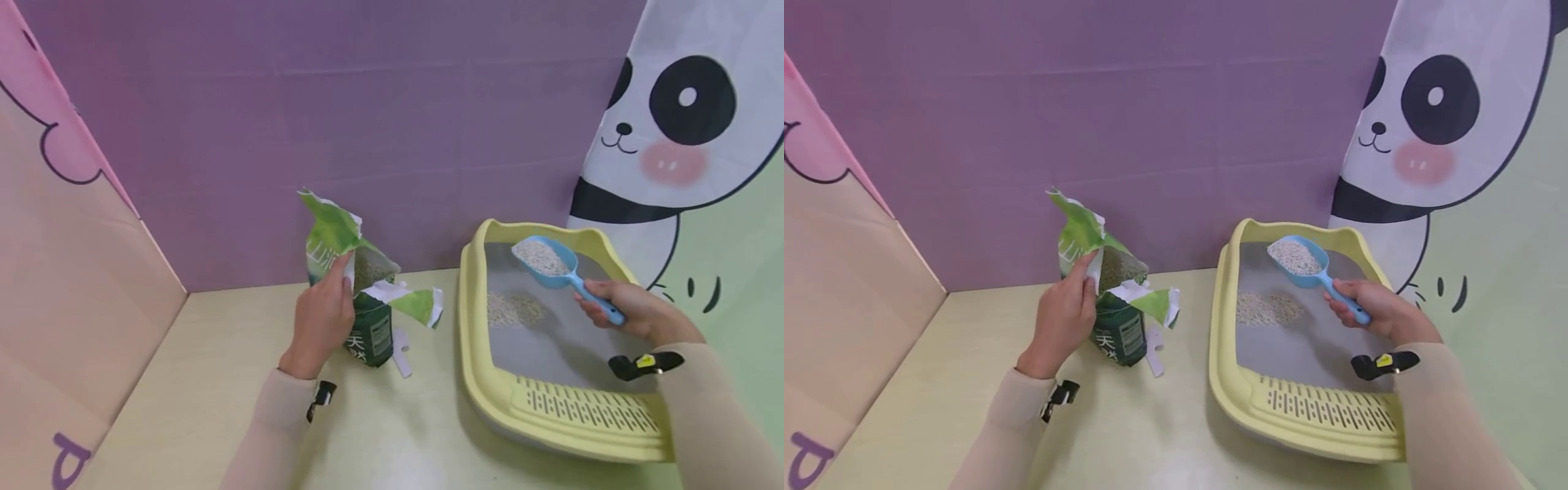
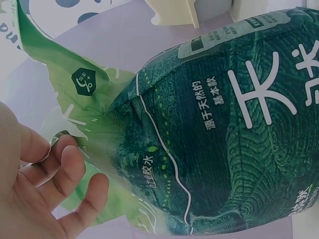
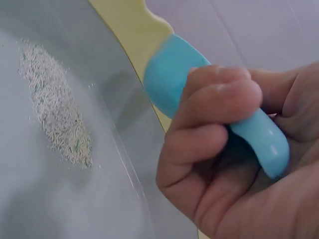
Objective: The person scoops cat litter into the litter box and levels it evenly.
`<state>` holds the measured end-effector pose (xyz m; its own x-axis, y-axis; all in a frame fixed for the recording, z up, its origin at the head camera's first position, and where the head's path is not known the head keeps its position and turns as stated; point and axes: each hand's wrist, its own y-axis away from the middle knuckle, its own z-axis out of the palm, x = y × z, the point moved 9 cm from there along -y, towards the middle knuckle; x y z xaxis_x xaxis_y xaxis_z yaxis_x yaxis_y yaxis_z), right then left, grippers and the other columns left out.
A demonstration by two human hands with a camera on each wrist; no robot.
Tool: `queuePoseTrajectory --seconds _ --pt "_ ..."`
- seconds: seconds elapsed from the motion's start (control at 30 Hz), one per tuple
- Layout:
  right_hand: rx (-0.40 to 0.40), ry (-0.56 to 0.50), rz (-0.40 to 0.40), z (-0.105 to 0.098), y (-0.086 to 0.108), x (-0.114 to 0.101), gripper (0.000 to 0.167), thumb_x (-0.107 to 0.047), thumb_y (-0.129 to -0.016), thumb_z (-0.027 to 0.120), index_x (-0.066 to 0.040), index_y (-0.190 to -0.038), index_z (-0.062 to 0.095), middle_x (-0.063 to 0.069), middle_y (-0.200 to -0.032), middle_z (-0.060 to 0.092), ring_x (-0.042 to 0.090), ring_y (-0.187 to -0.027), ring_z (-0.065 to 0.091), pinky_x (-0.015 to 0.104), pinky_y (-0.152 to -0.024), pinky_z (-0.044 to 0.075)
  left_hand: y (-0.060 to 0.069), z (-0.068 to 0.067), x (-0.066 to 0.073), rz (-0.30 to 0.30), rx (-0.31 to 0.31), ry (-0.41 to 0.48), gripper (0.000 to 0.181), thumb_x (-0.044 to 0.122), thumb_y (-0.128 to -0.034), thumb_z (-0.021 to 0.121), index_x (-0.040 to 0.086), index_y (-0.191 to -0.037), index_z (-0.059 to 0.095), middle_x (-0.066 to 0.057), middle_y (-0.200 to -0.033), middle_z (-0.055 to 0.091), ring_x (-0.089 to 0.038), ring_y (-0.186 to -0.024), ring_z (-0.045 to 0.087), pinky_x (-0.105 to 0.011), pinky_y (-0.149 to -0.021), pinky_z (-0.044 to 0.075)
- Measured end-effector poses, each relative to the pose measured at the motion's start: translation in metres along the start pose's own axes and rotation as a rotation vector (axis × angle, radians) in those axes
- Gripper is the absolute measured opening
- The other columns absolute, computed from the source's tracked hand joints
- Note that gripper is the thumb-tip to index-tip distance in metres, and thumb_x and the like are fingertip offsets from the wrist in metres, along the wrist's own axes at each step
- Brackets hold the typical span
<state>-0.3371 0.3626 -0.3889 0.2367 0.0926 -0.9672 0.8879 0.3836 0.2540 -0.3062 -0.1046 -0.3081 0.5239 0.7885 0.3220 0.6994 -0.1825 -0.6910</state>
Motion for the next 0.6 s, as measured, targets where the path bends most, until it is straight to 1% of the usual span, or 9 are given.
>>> queuePoseTrajectory --seconds 0.07,0.17,0.3,0.37,0.4,0.5,0.6 --pt "0.014 0.015 -0.008 -0.003 0.003 0.004 0.04 -0.034 -0.112 0.033 -0.01 -0.104 0.063 -0.008 -0.073 0.055 0.005 -0.06 0.046 0.019 -0.058 0.04 0.001 0.001 0.001 0.0 -0.004 0.0 0.046 0.01 -0.104 0.046 0.004 -0.149 0.047 -0.002 -0.057 0.044 -0.016 -0.046 0.039 -0.032 -0.043 0.032" --pt "-0.006 0.009 -0.035 -0.003 0.005 0.004 0.039 -0.032 -0.113 0.033 -0.009 -0.106 0.064 -0.009 -0.072 0.054 0.005 -0.057 0.038 0.02 -0.054 0.029 0.001 0.001 0.001 0.001 0.0 0.0 0.045 0.01 -0.1041 0.046 0.003 -0.149 0.047 -0.002 -0.057 0.044 -0.016 -0.046 0.038 -0.032 -0.043 0.032" --pt "-0.026 0.019 -0.05 -0.006 0.007 0.005 0.043 -0.028 -0.113 0.027 -0.008 -0.107 0.065 -0.01 -0.068 0.051 0.008 -0.055 0.026 0.029 -0.053 0.014 0.001 0.0 0.002 0.004 0.001 0.002 0.044 0.01 -0.1044 0.044 0.003 -0.148 0.047 -0.002 -0.058 0.045 -0.016 -0.046 0.038 -0.032 -0.043 0.032" --pt "-0.007 0.063 -0.054 -0.009 0.008 0.006 0.045 -0.028 -0.114 0.026 -0.008 -0.107 0.066 -0.01 -0.065 0.049 0.009 -0.054 0.024 0.033 -0.053 0.01 0.001 0.001 0.002 0.003 -0.001 0.007 0.044 0.01 -0.1046 0.044 0.003 -0.148 0.047 -0.003 -0.058 0.045 -0.016 -0.045 0.038 -0.032 -0.043 0.032" --pt "0.014 0.087 -0.055 -0.011 0.008 0.007 0.044 -0.028 -0.114 0.027 -0.009 -0.107 0.066 -0.011 -0.064 0.048 0.01 -0.053 0.023 0.035 -0.053 0.009 0.001 0.001 0.002 0.003 -0.002 0.009 0.044 0.01 -0.1046 0.044 0.003 -0.148 0.047 -0.003 -0.058 0.045 -0.016 -0.046 0.038 -0.032 -0.043 0.032" --pt "0.107 0.171 -0.042 -0.019 0.009 0.008 0.04 -0.03 -0.113 0.033 -0.014 -0.105 0.069 -0.011 -0.061 0.045 0.008 -0.049 0.027 0.037 -0.052 0.01 0.001 0.002 0.002 0.003 -0.006 0.014 0.045 0.01 -0.1048 0.043 0.003 -0.149 0.047 -0.002 -0.058 0.045 -0.015 -0.046 0.037 -0.032 -0.043 0.031" --pt "0.177 0.218 -0.039 -0.024 0.01 0.008 0.033 -0.029 -0.111 0.039 -0.017 -0.1 0.068 -0.01 -0.06 0.045 0.007 -0.047 0.029 0.038 -0.052 0.013 0.001 0.002 0.001 0.006 -0.004 0.013 0.044 0.01 -0.1048 0.044 0.003 -0.149 0.047 -0.002 -0.058 0.044 -0.015 -0.046 0.038 -0.032 -0.043 0.032"
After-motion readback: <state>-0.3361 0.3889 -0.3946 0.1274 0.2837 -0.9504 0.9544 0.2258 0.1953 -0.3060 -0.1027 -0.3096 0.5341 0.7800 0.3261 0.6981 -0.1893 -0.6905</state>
